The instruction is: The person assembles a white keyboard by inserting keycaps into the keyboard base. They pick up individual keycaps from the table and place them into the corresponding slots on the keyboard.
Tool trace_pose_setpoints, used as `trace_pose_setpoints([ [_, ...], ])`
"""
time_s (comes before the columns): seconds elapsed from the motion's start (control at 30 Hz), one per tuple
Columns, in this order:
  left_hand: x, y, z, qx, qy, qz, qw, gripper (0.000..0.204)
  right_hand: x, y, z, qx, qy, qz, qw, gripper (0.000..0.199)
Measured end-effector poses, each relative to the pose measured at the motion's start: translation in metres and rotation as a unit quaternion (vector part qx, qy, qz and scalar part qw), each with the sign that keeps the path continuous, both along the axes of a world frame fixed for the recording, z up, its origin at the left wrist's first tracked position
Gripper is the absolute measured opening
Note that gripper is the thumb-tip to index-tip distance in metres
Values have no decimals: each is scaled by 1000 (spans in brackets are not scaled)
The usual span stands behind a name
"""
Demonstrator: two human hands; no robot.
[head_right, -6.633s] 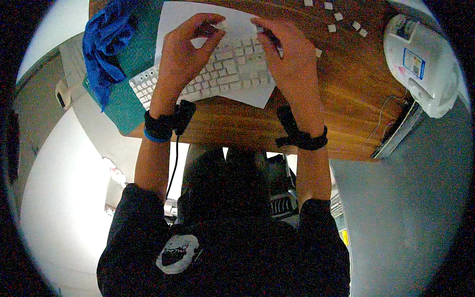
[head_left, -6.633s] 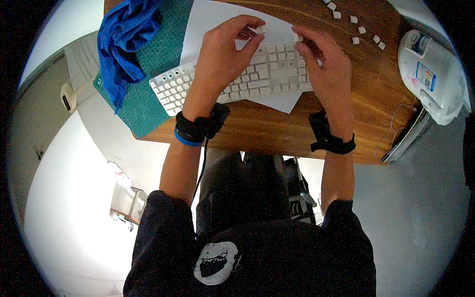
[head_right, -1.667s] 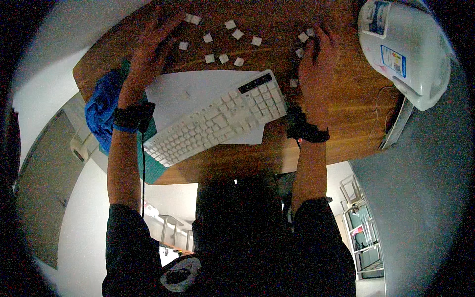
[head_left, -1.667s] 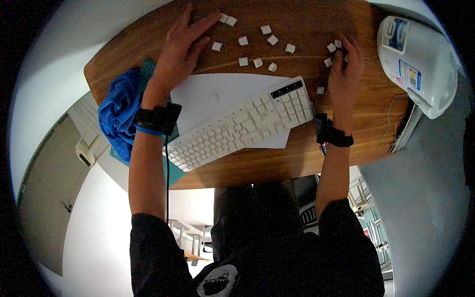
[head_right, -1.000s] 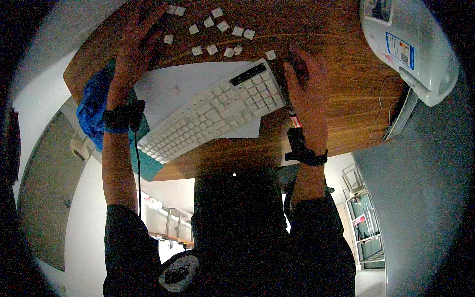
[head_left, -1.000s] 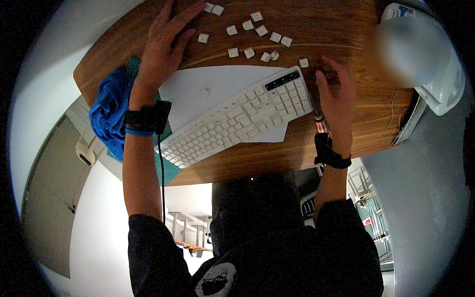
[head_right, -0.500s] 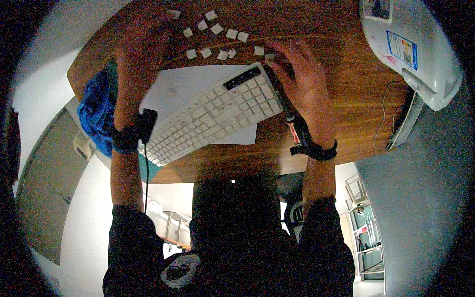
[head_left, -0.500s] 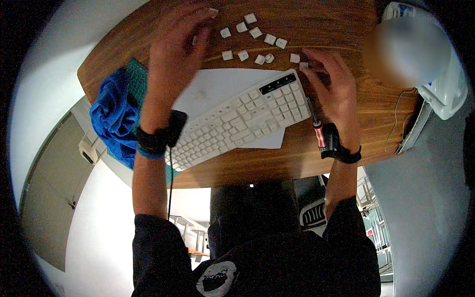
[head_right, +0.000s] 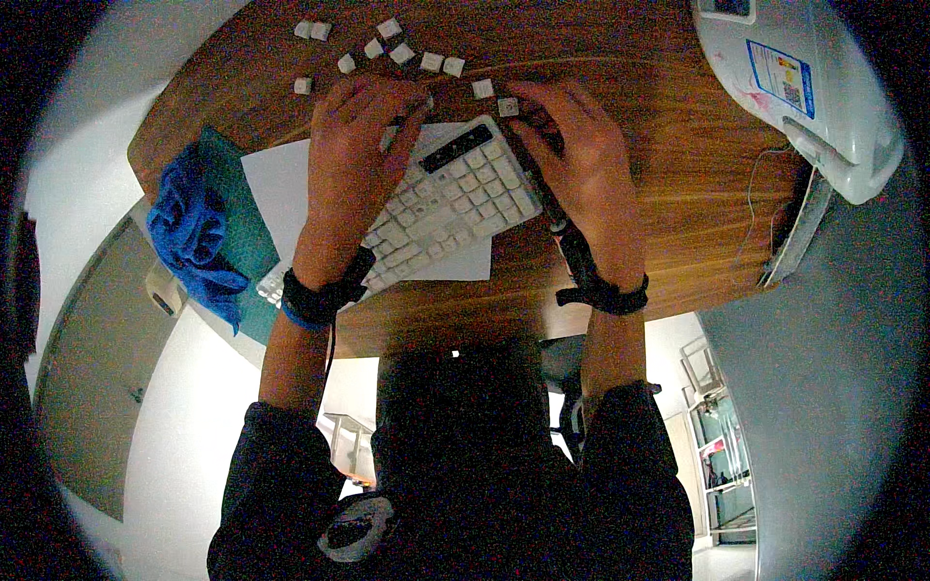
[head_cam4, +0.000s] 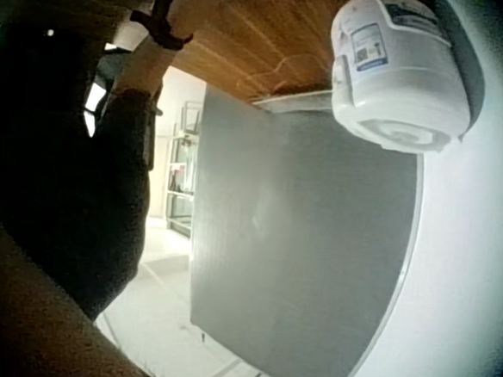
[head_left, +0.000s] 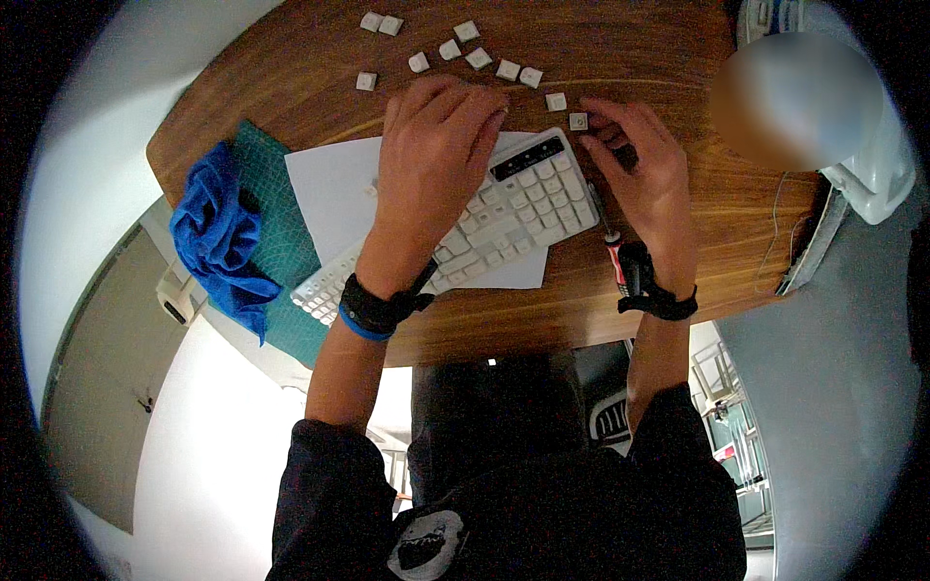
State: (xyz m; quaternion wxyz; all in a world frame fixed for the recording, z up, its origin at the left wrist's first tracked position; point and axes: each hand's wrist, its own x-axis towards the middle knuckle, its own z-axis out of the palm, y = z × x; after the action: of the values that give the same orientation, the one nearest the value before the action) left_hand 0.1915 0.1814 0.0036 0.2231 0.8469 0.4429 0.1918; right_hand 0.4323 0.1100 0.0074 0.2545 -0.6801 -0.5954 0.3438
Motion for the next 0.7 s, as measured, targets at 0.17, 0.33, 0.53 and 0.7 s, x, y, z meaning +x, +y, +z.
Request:
trace_pose_setpoints([
  [0.17,0,1,-6,14,-29,16,999,15,-2,2,4,7,-27,25,999,26],
  [0.33,2,3,0,32,-38,36,998,14,0,1,0,28,-78,2,997,20],
  [0.53,-18,-8,21,29,-14,77,997,17,-7,7,-3,30,-87,-16,996,21],
  [0.7,-57,-48,35,-25,23,116,993,24,-15,18,6,107,-179,-33,978,22],
])
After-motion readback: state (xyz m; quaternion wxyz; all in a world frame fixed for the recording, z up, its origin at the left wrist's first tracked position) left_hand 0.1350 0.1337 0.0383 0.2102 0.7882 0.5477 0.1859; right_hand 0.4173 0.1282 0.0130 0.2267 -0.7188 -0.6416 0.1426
